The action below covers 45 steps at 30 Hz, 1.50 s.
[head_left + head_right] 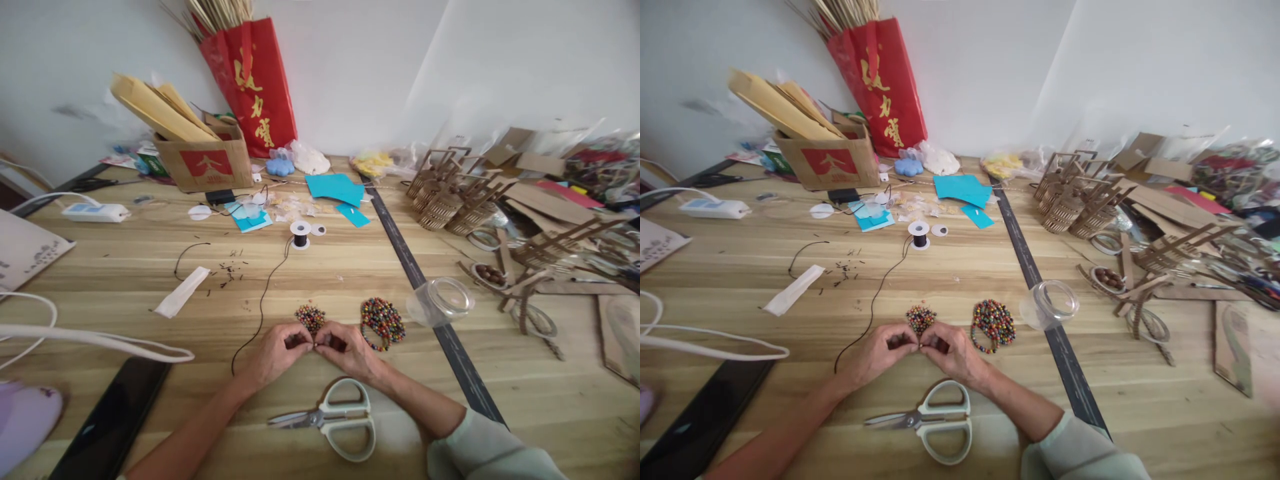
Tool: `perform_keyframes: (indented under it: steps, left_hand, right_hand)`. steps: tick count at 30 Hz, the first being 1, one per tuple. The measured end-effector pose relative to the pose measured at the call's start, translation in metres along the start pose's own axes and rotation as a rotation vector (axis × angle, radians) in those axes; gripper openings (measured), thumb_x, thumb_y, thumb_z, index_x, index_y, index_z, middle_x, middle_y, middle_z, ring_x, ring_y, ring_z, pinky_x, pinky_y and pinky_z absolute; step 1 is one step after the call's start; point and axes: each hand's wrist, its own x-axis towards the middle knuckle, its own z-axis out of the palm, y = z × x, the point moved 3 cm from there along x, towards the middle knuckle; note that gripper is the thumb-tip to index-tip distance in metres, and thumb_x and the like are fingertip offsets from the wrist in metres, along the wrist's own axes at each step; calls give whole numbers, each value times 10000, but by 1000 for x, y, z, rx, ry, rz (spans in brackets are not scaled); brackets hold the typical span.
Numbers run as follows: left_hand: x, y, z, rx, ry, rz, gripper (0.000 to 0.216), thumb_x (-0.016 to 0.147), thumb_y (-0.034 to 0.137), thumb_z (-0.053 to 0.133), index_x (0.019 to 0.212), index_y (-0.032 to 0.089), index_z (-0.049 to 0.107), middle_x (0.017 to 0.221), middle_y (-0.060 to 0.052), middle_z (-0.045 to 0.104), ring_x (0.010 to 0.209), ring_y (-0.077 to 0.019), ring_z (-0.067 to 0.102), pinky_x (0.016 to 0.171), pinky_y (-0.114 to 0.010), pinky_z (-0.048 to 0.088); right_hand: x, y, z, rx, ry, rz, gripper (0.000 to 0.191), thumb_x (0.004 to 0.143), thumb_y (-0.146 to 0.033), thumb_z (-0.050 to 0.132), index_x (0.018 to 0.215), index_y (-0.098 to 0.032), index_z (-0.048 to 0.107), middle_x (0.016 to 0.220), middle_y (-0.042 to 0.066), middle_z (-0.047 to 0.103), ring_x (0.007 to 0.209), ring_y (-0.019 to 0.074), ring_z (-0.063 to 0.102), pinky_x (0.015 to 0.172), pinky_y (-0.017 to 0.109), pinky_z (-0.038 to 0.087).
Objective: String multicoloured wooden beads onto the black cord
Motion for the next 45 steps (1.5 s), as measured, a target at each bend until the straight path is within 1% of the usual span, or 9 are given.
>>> perform_keyframes:
  steps: [6,11,18,24,27,30,35,40,45]
  left_hand:
    - [0,-1,-1,-29,-3,-9,83,758,228,629,724,174,682,710,0,683,670,-151,579,659,-234,435]
    - [0,-1,-3,-40,-30,-16,109,778,262,623,751,177,685,740,-5,688,699,-159,588,680,-243,439]
    - [3,-10,-6,-175,-52,-3,290,875,396,526,816,161,686,831,-35,707,812,-181,612,764,-262,464]
    - [5,-14,-7,-289,-99,-33,363,894,443,493,861,142,693,880,-65,715,837,-193,623,726,-268,479]
    - [5,-12,-7,-303,-111,-9,346,887,434,511,836,142,690,858,-64,710,833,-189,622,743,-270,479]
    - [3,-9,-6,-297,-128,-9,273,838,399,592,822,143,687,832,-53,702,808,-182,623,766,-276,480]
    - [-1,-7,-3,-338,-217,-53,226,745,341,704,850,143,682,860,-55,707,816,-182,635,779,-278,486]
    - [-2,-10,-2,-296,-200,-61,211,730,327,711,834,146,685,824,-37,689,764,-162,613,729,-257,477]
    - [-1,-7,-3,-201,-197,-6,164,761,304,676,809,149,697,823,-36,686,768,-165,610,723,-252,466]
  right_hand:
    - [1,-1,-1,-5,-16,0,103,883,-220,599,819,-157,650,712,3,620,624,110,537,578,197,413]
    - [0,-1,-1,-24,-35,-12,116,904,-216,561,822,-155,617,697,-4,585,622,113,519,585,201,399]
    - [-1,-10,-3,-53,-59,-105,186,970,-281,491,846,-169,573,752,18,589,688,132,538,659,227,434]
    - [-3,-15,-4,-78,-95,-159,204,994,-309,457,877,-179,564,808,40,621,736,144,570,702,243,466]
    - [-4,-14,-4,-76,-86,-160,213,993,-317,464,874,-176,571,808,41,622,739,144,578,699,239,463]
    - [-4,-12,-3,-77,-75,-165,223,991,-326,477,865,-174,582,795,39,619,729,144,579,686,232,455]
    - [-4,-11,-2,-87,-76,-175,262,995,-364,476,858,-169,587,780,38,618,713,139,576,669,225,446]
    - [-4,-11,-2,-99,-86,-168,269,995,-376,476,866,-168,587,783,42,617,706,141,572,657,231,450]
    - [-4,-10,-1,-105,-90,-185,232,992,-342,484,885,-168,594,787,38,614,708,140,568,665,233,455]
